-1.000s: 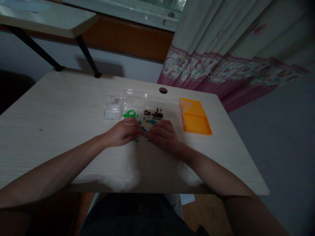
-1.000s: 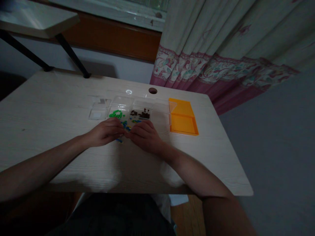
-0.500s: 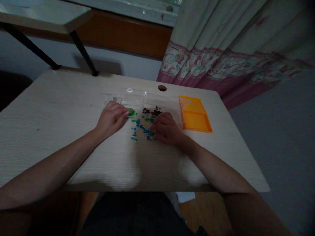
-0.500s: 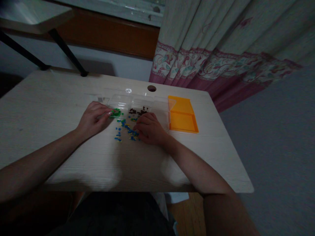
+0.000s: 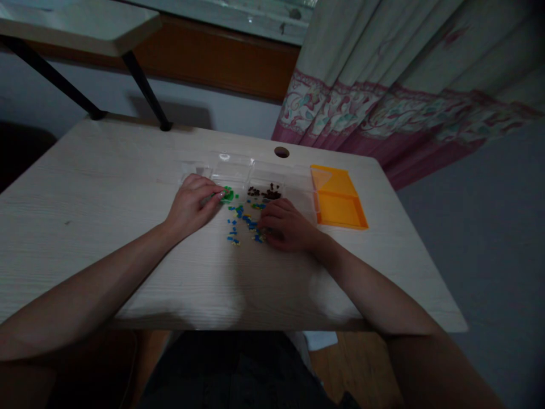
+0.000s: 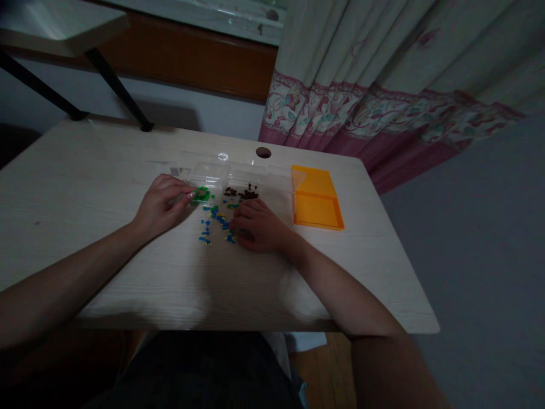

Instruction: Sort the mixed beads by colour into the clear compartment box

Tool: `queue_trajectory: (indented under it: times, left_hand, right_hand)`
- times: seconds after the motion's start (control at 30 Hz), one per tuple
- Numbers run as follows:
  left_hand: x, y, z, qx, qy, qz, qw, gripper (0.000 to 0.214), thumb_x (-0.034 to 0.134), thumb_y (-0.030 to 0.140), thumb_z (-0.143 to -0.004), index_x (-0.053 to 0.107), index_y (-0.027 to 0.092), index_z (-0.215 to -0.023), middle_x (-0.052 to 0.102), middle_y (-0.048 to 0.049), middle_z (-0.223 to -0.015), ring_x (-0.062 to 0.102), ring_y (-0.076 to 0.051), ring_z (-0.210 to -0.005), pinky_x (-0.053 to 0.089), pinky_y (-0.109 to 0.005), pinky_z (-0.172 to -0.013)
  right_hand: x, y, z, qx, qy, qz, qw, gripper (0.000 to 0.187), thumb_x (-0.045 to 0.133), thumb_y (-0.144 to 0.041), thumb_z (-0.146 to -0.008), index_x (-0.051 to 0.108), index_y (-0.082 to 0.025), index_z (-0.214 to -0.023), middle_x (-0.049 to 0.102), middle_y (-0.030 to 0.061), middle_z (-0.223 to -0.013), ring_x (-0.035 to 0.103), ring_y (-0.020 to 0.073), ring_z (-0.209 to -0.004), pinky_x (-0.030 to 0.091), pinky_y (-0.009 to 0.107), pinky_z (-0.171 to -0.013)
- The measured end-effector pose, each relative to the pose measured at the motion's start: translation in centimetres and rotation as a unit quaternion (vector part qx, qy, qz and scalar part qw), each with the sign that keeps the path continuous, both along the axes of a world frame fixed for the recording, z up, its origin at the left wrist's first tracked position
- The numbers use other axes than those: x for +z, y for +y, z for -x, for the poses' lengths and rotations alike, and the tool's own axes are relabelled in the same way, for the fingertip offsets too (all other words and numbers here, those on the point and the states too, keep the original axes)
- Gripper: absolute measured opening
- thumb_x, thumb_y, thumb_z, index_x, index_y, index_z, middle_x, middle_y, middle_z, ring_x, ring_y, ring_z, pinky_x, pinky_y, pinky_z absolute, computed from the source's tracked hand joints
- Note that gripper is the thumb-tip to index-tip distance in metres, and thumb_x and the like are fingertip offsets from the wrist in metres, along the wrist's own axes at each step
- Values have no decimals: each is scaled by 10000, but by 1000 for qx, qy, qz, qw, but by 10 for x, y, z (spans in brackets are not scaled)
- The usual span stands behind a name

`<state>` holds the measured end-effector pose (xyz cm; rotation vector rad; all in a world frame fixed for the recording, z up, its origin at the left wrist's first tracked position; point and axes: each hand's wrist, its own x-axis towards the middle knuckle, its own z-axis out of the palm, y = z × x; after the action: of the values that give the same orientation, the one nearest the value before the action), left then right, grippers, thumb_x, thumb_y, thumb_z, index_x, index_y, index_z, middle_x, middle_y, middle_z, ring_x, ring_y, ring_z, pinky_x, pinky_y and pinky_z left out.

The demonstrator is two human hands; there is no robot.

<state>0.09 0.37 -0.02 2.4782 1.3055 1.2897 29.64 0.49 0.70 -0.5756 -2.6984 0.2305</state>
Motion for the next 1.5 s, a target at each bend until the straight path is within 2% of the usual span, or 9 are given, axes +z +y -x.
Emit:
queue_trajectory:
  times: [0.57, 0.87, 1.17, 1.5]
  left_hand:
    - [-2, 0, 0, -3, 2, 2, 1000, 189, 597, 334, -929, 729, 215, -994, 712, -51, -929, 607, -195, -907, 456, -381, -880]
    - [-1, -1, -1, -4, -3, 9, 1000, 196, 596, 339, -926, 738, 220, -991, 715, -54, -922, 606, -202, -898, 456, -391, -874]
    - [-1, -1, -2, -5, 2, 8, 1000, 188, 595, 329, -928, 731, 212, -984, 705, -46, -910, 600, -196, -888, 463, -386, -863]
    - [-2, -1, 1, 88, 19, 3, 996, 177, 599, 330, -919, 743, 231, -949, 660, -67, -1049, 530, -251, -1068, 409, -480, -983]
  right_hand:
    - [0, -5, 6, 41, 7, 7, 999, 218, 609, -271, -853, 676, -231, -1056, 633, 74, -1070, 520, 238, -1062, 384, 423, -990]
    - [-2, -1, 4, 25, 33, 83, 996, 176, 644, -350, -897, 721, -239, -1010, 622, 67, -1042, 543, 212, -1051, 396, 392, -986]
    - [-7, 3, 8, 12, 53, 105, 993, 201, 625, -398, -925, 735, -231, -900, 659, 55, -956, 572, 194, -981, 408, 364, -938]
    - [-10, 2, 10, -2, 74, 105, 992, 203, 626, -385, -924, 733, -220, -876, 673, 58, -908, 586, 193, -937, 435, 373, -924]
